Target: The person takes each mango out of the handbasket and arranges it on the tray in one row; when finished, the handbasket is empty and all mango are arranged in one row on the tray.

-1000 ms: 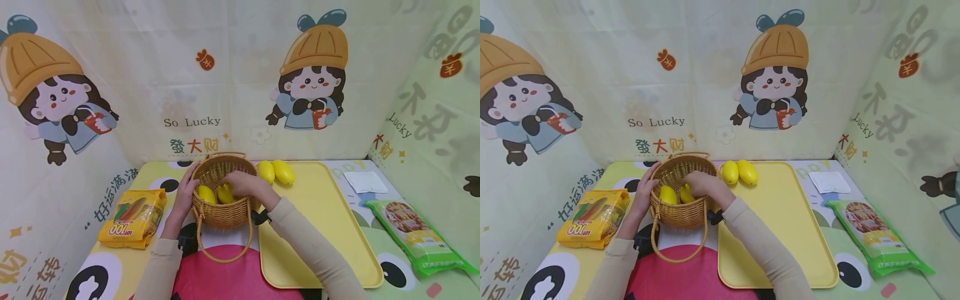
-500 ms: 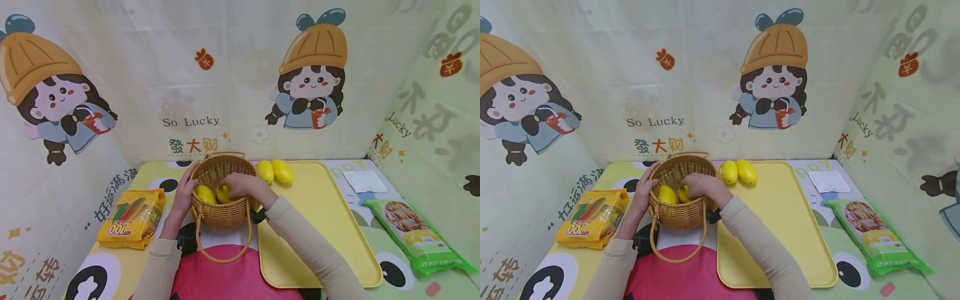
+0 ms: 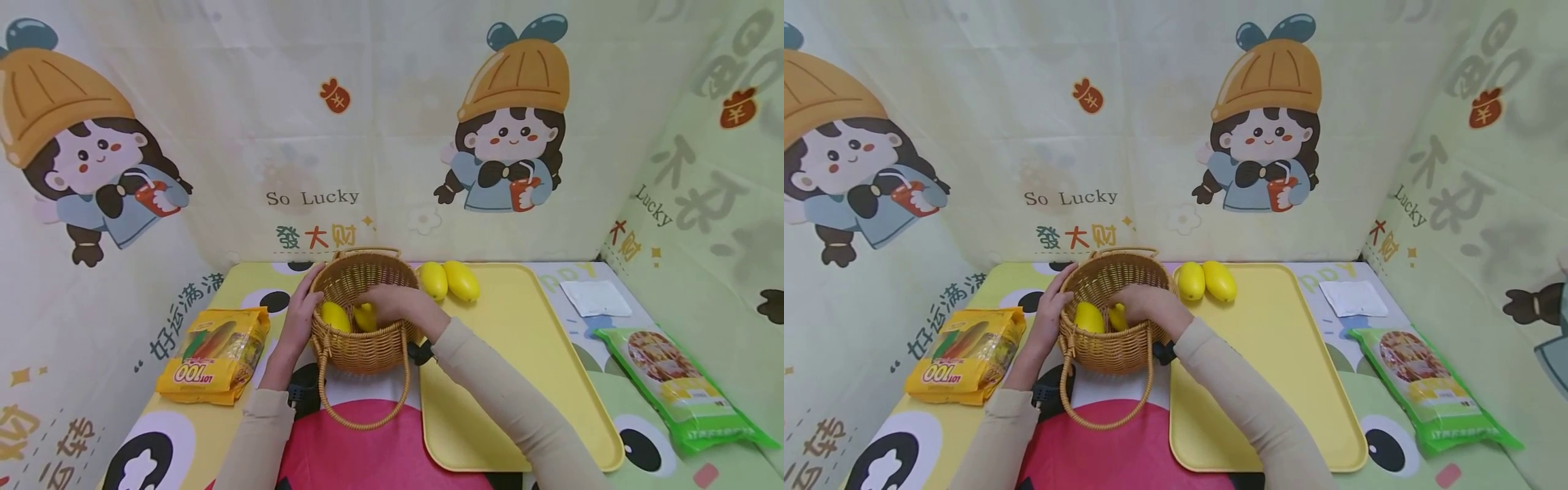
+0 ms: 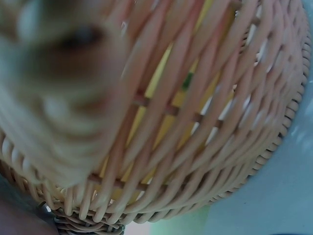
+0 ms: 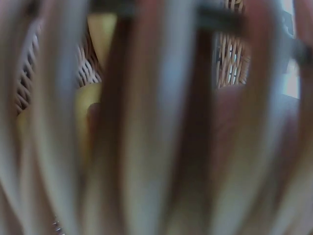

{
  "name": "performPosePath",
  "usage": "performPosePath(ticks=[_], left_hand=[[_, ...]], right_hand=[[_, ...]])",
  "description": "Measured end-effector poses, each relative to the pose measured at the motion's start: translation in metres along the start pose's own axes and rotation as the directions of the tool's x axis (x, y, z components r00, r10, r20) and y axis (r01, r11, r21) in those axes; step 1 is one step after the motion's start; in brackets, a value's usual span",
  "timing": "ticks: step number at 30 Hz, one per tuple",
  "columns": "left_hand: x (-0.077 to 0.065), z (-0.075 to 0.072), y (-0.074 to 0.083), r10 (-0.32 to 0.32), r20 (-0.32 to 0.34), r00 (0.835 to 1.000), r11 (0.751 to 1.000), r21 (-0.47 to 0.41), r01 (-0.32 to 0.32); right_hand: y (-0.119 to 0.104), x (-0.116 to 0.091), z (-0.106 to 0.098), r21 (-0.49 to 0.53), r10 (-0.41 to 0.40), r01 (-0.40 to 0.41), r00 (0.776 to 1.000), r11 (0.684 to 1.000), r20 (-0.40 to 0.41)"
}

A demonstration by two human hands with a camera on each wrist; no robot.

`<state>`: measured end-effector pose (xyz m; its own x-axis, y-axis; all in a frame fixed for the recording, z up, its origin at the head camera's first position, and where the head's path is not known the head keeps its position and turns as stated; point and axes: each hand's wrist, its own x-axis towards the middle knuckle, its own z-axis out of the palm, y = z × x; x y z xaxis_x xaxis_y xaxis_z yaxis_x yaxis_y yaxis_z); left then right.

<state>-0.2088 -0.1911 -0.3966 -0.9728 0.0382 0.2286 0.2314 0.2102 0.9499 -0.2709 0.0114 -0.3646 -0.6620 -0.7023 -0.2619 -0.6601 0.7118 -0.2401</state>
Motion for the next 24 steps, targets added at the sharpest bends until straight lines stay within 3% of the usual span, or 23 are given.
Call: performPosePath(ticks=[7, 17, 24], left_hand=[[0.0, 0.0, 0.002, -0.003, -0.007, 1.0, 1.0, -0.006, 0.003], [-0.001, 0.0, -0.001, 0.003, -0.012, 1.0, 1.0, -0.015, -0.003], [0.009, 0.0, -0.031, 0.028, -0.034, 0.999, 1.0, -0.011, -0.028]], right_hand=[[-0.003, -0.001, -0.002, -0.029, 0.043, -0.042, 0.997, 0.999, 0.062], [-0.004, -0.001, -0.002, 0.005, 0.098, -0.099, 0.988, 0.995, 0.12], [-0.004, -0.002, -0.002, -0.012, 0.094, -0.094, 0.994, 0.996, 0.058]])
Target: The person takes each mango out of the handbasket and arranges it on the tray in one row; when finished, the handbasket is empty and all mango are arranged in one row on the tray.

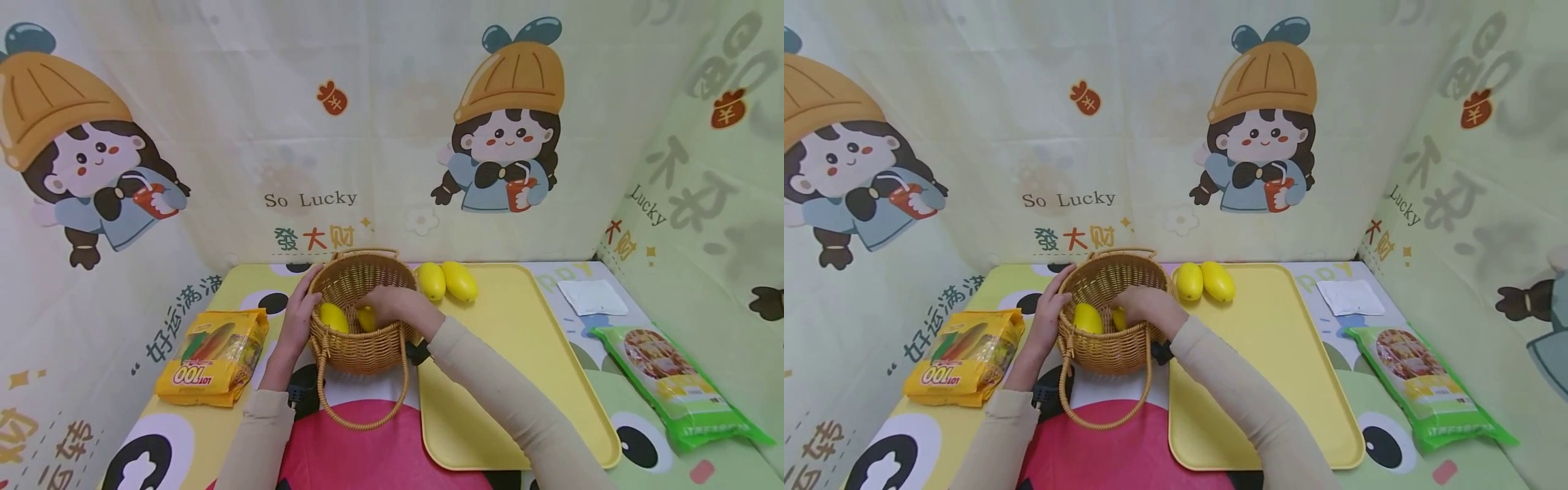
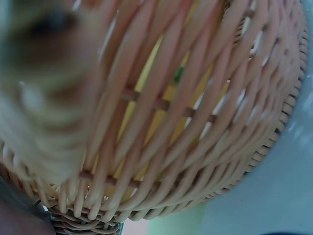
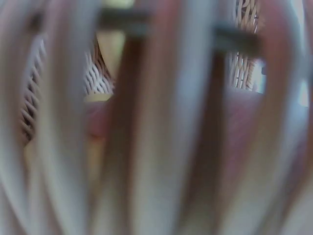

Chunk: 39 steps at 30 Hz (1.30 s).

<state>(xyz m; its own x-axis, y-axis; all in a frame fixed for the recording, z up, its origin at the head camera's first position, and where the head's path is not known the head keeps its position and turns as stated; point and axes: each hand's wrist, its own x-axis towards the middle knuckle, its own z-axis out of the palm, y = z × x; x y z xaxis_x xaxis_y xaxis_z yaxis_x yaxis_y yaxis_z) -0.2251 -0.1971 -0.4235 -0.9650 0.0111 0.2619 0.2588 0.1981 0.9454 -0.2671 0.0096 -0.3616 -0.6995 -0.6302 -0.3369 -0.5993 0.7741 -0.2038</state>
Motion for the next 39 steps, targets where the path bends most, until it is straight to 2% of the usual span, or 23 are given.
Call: performPosePath(ticks=[4, 8, 13, 19, 28, 34, 39], left_hand=[[0.0, -0.001, -0.001, -0.007, -0.013, 1.0, 1.0, 0.004, 0.007], [-0.005, -0.003, 0.012, -0.03, -0.021, 0.999, 1.0, 0.0, 0.03], [-0.013, -0.004, 0.029, -0.025, -0.022, 0.999, 1.0, 0.012, 0.025], [-0.013, -0.004, 0.032, -0.013, -0.014, 1.0, 1.0, 0.018, 0.013], [-0.012, -0.004, 0.029, -0.016, -0.025, 1.0, 1.0, 0.006, 0.016], [-0.011, -0.001, 0.027, -0.002, 0.0, 1.0, 1.0, 0.018, 0.002], [-0.011, 0.001, 0.027, 0.018, 0.007, 1.0, 1.0, -0.003, -0.018]], right_hand=[[-0.001, 0.001, 0.0, -0.024, -0.034, 0.033, 0.998, 0.999, -0.061], [-0.002, 0.003, 0.001, -0.041, -0.071, 0.066, 0.988, 0.997, -0.14], [-0.004, 0.004, -0.001, -0.019, -0.076, 0.074, 0.978, 0.997, -0.193], [-0.005, 0.005, -0.002, 0.028, -0.073, 0.082, 0.967, 0.996, -0.246], [-0.003, 0.005, -0.003, 0.026, -0.093, 0.11, 0.923, 0.994, -0.374], [0.003, -0.003, -0.003, 0.038, -0.057, 0.085, 0.884, 0.996, -0.463], [0.004, -0.008, -0.001, -0.01, -0.052, 0.054, 0.858, 0.998, -0.511]])
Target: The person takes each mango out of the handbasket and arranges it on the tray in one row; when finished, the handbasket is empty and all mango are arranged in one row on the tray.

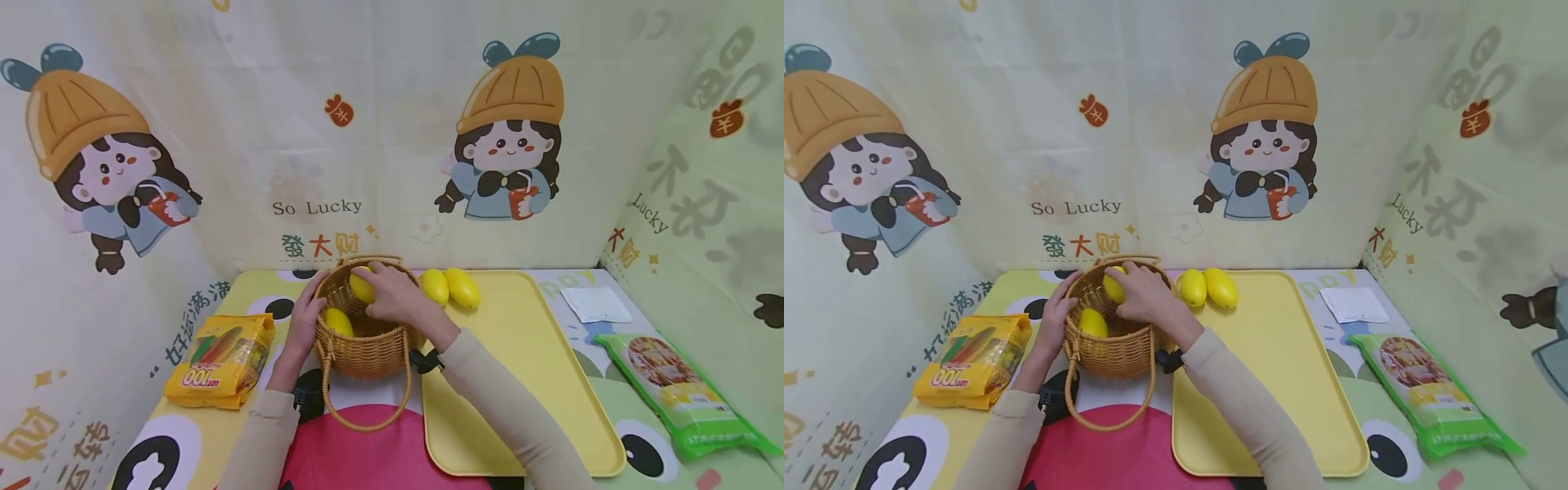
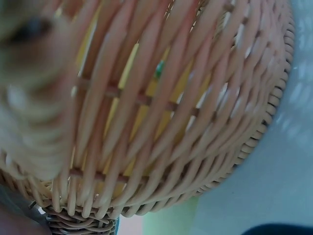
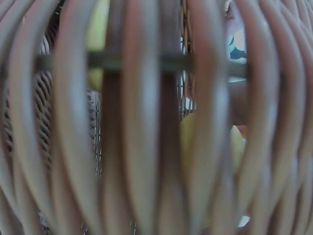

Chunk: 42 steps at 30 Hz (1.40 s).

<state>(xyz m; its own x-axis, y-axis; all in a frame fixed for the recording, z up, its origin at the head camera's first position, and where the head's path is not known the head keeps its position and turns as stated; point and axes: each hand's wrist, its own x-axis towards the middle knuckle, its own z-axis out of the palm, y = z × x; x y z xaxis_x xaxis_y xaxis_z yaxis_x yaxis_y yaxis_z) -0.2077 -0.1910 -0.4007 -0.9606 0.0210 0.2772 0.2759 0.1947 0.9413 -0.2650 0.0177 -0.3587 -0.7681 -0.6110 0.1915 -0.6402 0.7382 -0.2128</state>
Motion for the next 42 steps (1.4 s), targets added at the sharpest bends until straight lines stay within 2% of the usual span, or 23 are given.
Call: performPosePath(ticks=[13, 23, 31, 38, 42], left_hand=[[0.001, 0.002, 0.0, -0.011, -0.013, 1.0, 0.999, 0.031, 0.011], [-0.001, 0.005, 0.005, -0.005, -0.035, 0.999, 1.0, 0.016, 0.006], [-0.003, 0.003, 0.002, -0.002, -0.05, 0.999, 1.0, 0.013, 0.002], [0.0, 0.002, 0.0, 0.013, -0.053, 0.999, 1.0, 0.021, -0.012], [0.006, 0.002, -0.013, 0.022, -0.047, 0.999, 1.0, 0.01, -0.021]], right_hand=[[0.007, -0.009, -0.005, 0.049, -0.024, 0.032, 0.988, 0.998, -0.152], [0.015, -0.027, -0.037, -0.03, -0.106, 0.102, 0.962, 0.994, -0.25], [0.028, -0.033, -0.05, -0.034, -0.091, 0.085, 0.962, 0.996, -0.256], [0.048, -0.037, -0.055, -0.031, -0.041, 0.035, 0.97, 0.999, -0.24], [0.064, -0.04, -0.055, -0.027, 0.013, -0.019, 0.979, 0.999, -0.206]])
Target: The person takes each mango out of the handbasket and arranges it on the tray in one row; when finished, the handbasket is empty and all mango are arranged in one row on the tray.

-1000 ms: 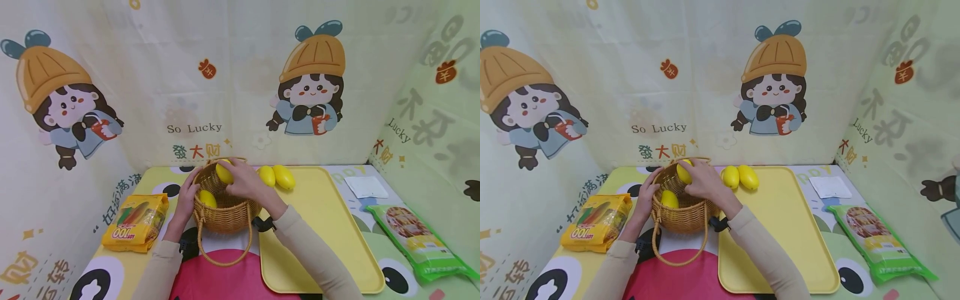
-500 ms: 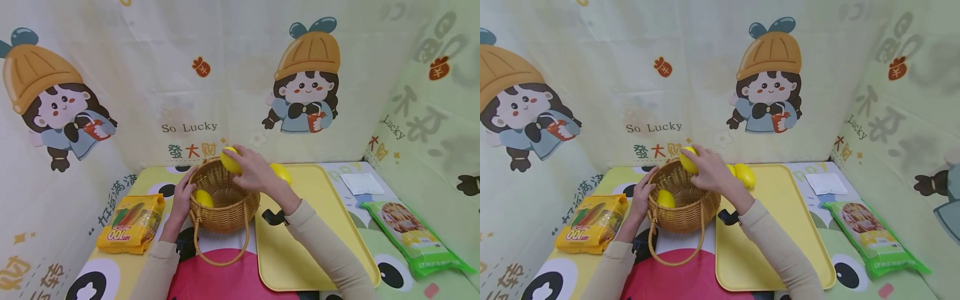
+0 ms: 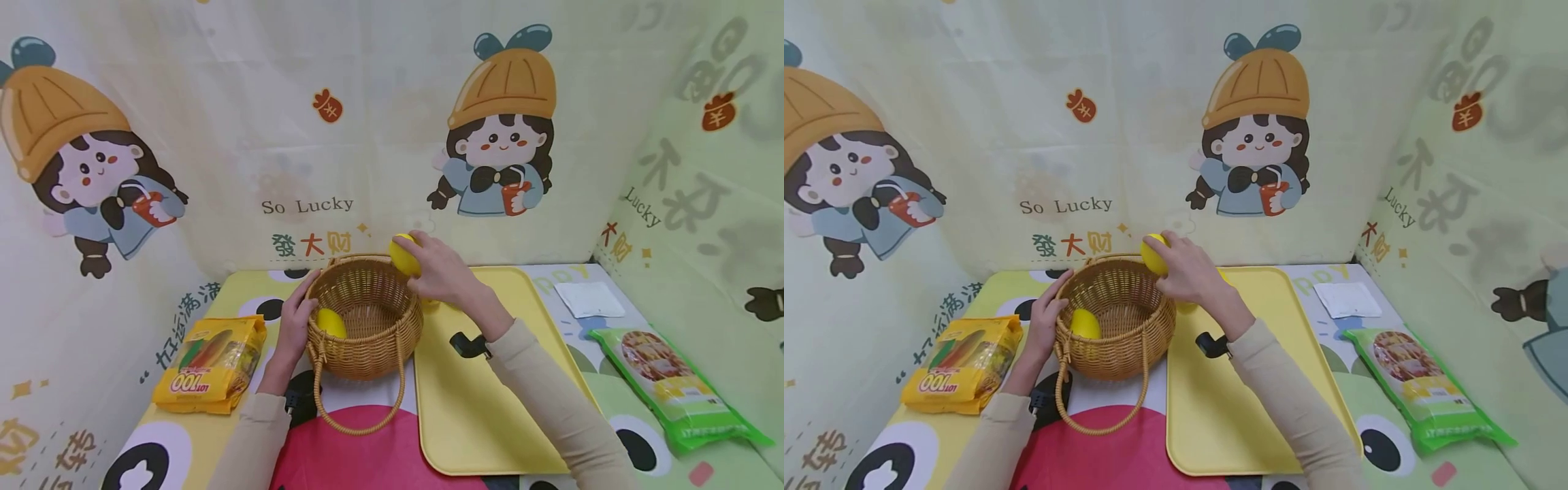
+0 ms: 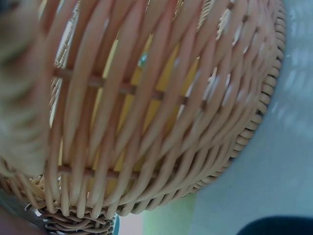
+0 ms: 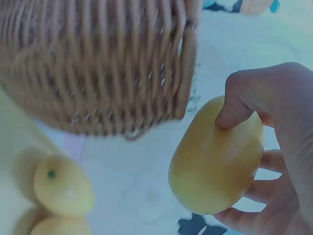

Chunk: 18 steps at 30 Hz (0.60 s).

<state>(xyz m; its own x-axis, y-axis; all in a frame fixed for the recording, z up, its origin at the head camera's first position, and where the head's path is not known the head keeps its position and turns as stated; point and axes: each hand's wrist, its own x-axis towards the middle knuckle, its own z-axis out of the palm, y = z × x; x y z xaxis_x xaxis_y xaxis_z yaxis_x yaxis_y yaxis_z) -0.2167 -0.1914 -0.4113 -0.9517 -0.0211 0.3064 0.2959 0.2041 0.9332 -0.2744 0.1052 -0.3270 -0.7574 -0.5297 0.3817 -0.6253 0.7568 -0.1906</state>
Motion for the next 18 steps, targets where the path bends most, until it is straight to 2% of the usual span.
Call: performPosePath(ticks=[4, 8, 10, 16, 18], left_hand=[[0.007, 0.0, -0.017, 0.015, -0.009, 1.0, 1.0, -0.011, -0.015], [0.007, -0.001, -0.022, 0.002, -0.018, 1.0, 1.0, 0.006, -0.002], [0.004, -0.001, -0.019, -0.007, -0.017, 1.0, 1.0, 0.004, 0.007], [-0.003, 0.0, 0.005, -0.016, -0.002, 1.0, 1.0, 0.007, 0.016], [-0.003, 0.0, 0.008, -0.011, -0.001, 1.0, 1.0, 0.011, 0.011]], right_hand=[[0.015, -0.003, -0.001, -0.013, 0.06, -0.059, 0.998, 0.998, 0.019], [0.028, -0.008, 0.0, -0.012, 0.11, -0.11, 0.993, 0.994, 0.048], [0.034, -0.011, 0.001, -0.007, 0.137, -0.137, 0.989, 0.991, 0.059], [0.061, -0.015, 0.006, -0.016, 0.193, -0.192, 0.98, 0.981, 0.052], [0.071, -0.017, 0.008, -0.017, 0.208, -0.207, 0.977, 0.978, 0.05]])
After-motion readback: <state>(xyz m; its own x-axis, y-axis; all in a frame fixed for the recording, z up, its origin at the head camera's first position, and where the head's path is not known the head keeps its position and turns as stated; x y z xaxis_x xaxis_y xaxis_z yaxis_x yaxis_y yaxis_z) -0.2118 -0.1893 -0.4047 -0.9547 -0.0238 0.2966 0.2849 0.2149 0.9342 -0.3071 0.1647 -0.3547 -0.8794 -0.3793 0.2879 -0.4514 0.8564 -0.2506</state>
